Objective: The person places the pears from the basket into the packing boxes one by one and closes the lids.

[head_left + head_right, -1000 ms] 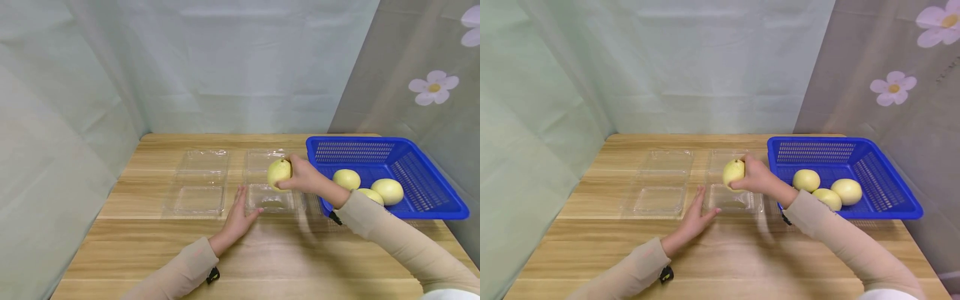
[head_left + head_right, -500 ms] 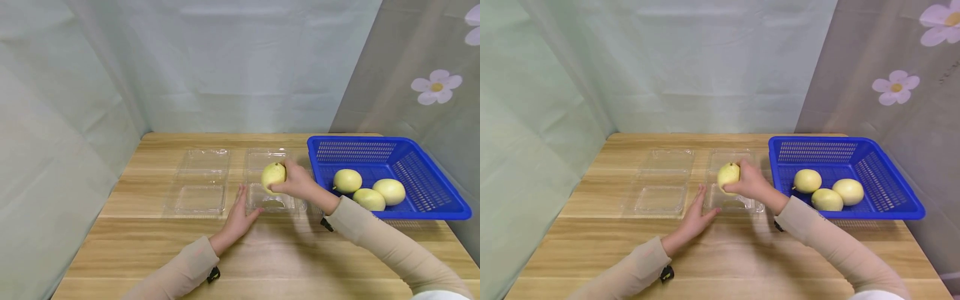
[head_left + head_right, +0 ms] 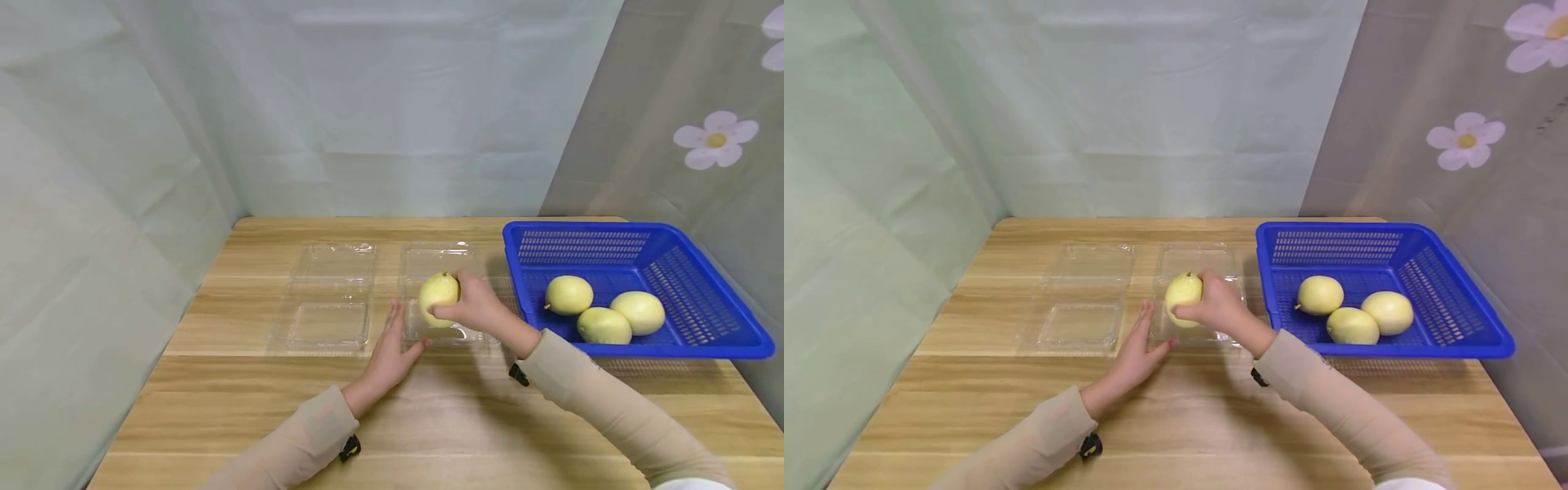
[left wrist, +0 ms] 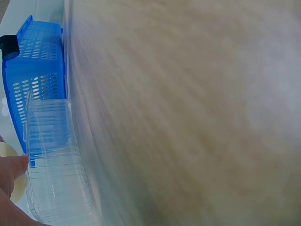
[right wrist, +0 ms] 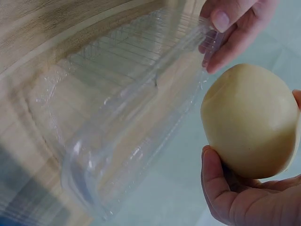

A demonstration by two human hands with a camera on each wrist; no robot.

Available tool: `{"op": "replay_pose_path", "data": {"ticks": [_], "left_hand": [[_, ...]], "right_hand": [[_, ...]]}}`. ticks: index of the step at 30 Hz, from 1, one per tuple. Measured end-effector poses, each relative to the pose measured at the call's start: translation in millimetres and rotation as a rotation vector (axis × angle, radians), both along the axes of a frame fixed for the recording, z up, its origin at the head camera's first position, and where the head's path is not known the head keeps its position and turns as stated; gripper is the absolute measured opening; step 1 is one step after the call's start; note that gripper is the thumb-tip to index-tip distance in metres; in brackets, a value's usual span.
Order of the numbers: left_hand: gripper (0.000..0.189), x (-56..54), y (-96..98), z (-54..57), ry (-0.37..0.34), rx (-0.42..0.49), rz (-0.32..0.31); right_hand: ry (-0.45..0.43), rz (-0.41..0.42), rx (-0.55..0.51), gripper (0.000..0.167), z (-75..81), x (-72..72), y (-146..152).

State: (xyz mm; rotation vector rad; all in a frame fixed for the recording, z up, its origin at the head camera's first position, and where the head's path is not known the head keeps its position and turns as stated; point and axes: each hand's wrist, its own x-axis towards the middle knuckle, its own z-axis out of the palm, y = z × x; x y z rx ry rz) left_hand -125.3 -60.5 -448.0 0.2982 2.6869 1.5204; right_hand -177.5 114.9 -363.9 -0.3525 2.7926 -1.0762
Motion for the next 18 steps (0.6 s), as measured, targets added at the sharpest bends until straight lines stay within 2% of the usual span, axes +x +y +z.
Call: {"op": "replay_pose_path", "data": {"ticks": [9, 18], "left_hand": [[0.087, 1.1, 1.7, -0.1, -0.001, -0.013, 0.02], [0.088, 1.7, 3.0, -4.6, 0.025, 0.003, 0.027]], "right_hand": [[0.018, -0.018, 0.049, 0.07, -12.0, -2.2, -6], [-0.008, 0.022, 0.055, 0.069, -28.0, -6.2, -9]]}}
